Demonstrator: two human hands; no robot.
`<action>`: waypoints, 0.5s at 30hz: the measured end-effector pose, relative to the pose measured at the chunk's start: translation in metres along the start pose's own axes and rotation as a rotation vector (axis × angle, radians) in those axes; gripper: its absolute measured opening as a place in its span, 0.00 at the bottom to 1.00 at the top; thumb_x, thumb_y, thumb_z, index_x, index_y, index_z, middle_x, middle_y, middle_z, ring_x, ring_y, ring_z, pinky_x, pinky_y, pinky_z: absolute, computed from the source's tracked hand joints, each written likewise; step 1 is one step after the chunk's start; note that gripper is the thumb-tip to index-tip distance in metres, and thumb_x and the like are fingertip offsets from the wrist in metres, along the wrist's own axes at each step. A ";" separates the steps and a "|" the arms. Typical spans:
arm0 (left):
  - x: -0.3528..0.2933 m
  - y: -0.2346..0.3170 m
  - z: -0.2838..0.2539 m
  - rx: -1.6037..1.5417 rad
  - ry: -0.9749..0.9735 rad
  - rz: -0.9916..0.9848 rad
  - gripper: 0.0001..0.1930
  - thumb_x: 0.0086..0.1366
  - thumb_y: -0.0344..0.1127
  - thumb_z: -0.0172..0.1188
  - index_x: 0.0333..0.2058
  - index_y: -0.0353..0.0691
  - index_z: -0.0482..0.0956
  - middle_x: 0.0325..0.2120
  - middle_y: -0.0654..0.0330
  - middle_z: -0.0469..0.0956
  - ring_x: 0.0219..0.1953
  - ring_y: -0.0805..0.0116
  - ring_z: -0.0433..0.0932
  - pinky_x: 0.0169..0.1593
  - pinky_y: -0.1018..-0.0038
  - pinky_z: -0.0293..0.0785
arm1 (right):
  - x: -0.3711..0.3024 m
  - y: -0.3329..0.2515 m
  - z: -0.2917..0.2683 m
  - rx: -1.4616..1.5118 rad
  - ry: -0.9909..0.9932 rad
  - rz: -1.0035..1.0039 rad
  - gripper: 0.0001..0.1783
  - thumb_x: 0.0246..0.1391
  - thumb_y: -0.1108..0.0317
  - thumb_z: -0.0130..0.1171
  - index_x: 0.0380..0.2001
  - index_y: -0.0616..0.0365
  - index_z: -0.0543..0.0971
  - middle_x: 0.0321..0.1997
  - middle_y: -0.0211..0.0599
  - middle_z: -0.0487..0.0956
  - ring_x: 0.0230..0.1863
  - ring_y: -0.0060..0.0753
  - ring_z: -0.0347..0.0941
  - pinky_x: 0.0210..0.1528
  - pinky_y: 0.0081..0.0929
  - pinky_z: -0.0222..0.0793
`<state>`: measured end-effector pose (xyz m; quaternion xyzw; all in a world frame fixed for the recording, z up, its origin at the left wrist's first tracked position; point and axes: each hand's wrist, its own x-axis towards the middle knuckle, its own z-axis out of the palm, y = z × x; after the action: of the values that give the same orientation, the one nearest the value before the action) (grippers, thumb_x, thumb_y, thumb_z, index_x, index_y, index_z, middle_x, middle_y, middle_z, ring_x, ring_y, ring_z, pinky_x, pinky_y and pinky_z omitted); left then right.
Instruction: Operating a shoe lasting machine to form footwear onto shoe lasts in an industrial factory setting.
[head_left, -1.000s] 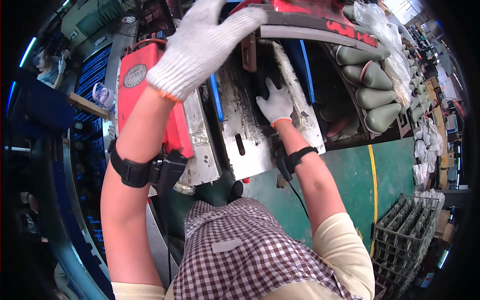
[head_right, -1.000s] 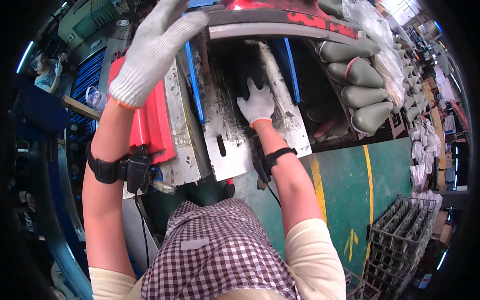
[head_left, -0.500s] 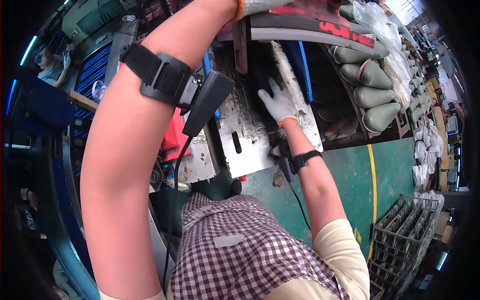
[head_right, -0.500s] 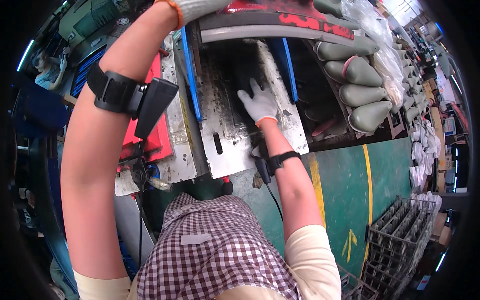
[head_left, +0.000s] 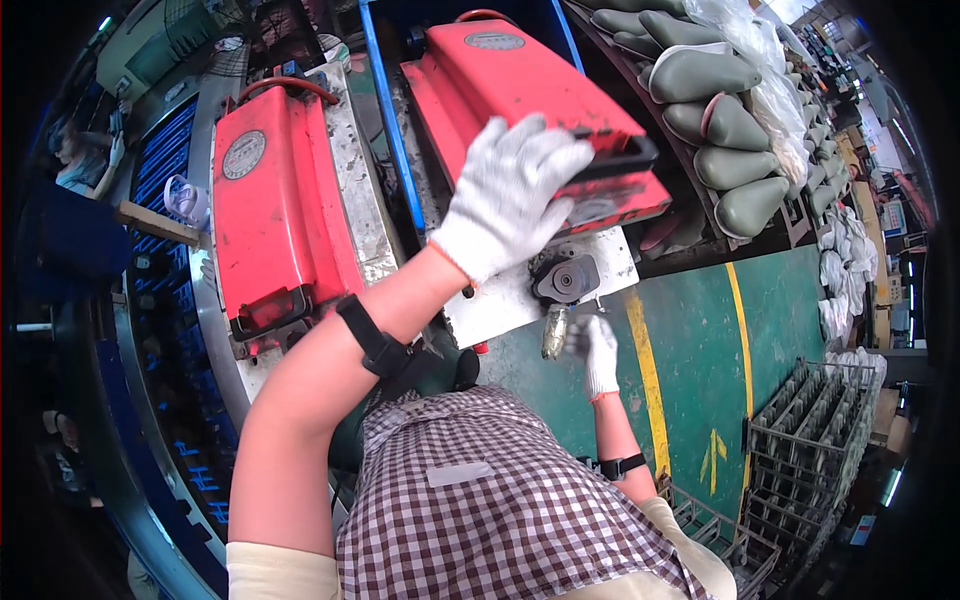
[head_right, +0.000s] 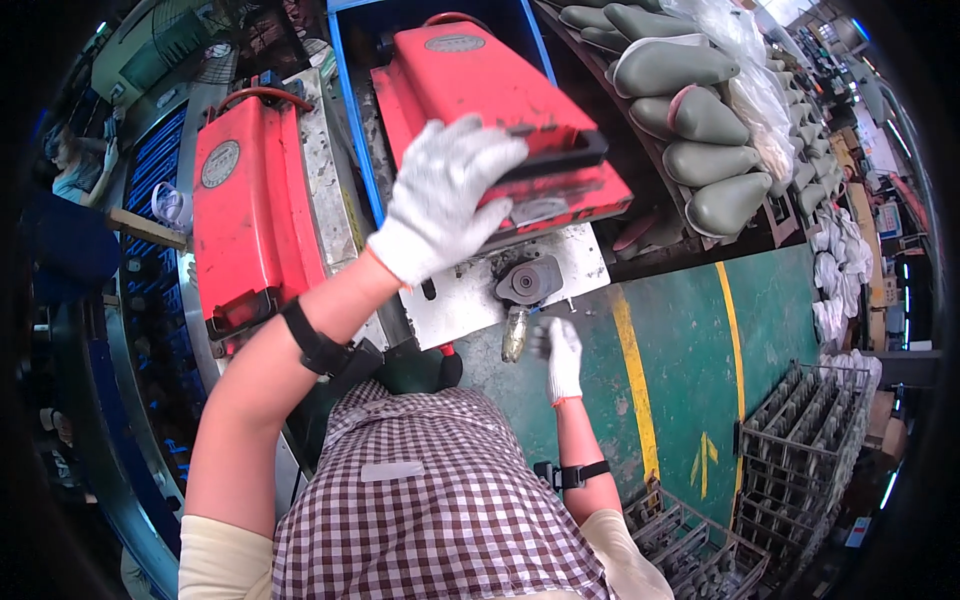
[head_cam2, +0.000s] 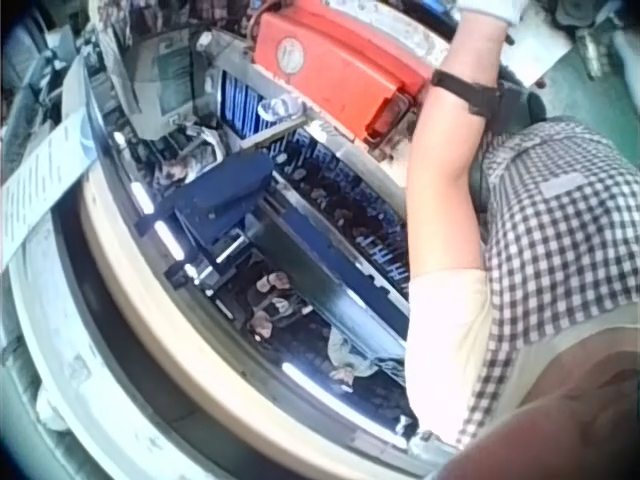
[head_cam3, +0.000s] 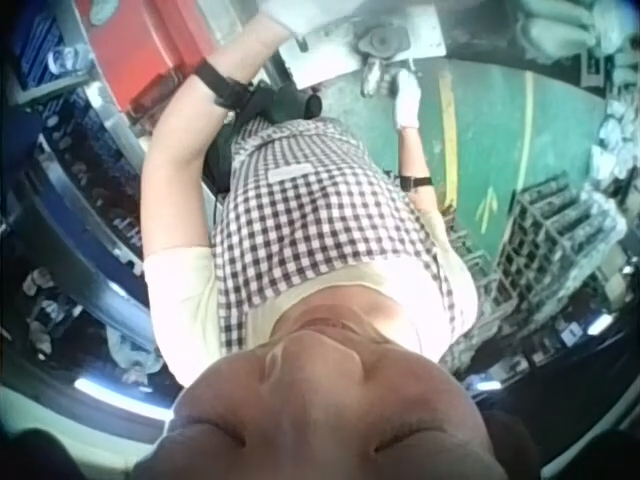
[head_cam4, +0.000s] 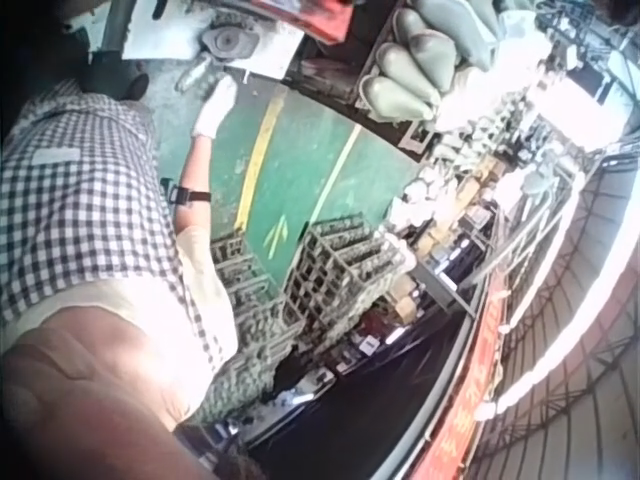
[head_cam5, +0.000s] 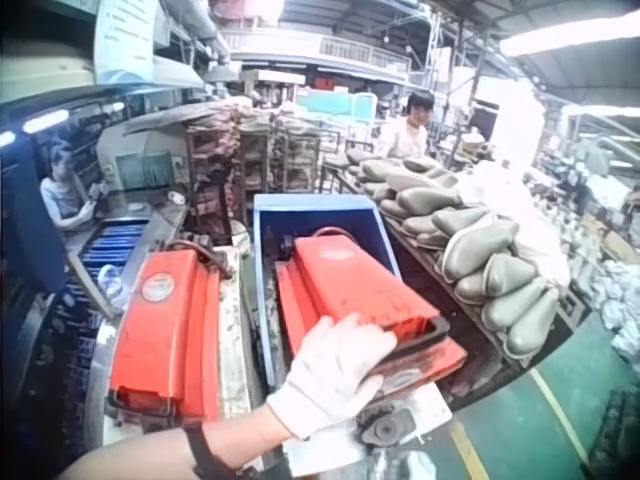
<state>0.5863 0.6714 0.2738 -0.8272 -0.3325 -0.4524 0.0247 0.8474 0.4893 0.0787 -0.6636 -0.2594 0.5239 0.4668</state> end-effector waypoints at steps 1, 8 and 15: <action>-0.014 0.002 0.008 -0.003 0.004 0.014 0.36 0.49 0.33 0.72 0.59 0.46 0.72 0.51 0.54 0.78 0.57 0.45 0.75 0.57 0.49 0.70 | -0.009 0.003 0.001 0.030 -0.047 0.107 0.20 0.76 0.49 0.50 0.49 0.55 0.80 0.39 0.32 0.84 0.34 0.23 0.79 0.31 0.25 0.74; -0.088 -0.007 0.066 0.075 -0.036 0.076 0.28 0.48 0.32 0.67 0.51 0.49 0.74 0.45 0.60 0.79 0.50 0.50 0.79 0.47 0.50 0.73 | -0.036 -0.016 0.021 0.478 -0.480 0.506 0.27 0.74 0.38 0.45 0.62 0.46 0.72 0.42 0.44 0.83 0.26 0.32 0.73 0.27 0.32 0.70; -0.118 -0.015 0.090 0.117 -0.038 0.079 0.27 0.47 0.35 0.67 0.49 0.53 0.75 0.45 0.62 0.79 0.51 0.51 0.80 0.49 0.48 0.74 | -0.024 -0.023 -0.014 0.678 -0.274 0.689 0.26 0.69 0.33 0.51 0.47 0.43 0.76 0.18 0.23 0.69 0.14 0.26 0.61 0.17 0.29 0.58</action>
<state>0.5999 0.6510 0.1271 -0.8453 -0.3258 -0.4149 0.0845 0.8561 0.4742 0.1102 -0.4467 0.1004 0.7848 0.4177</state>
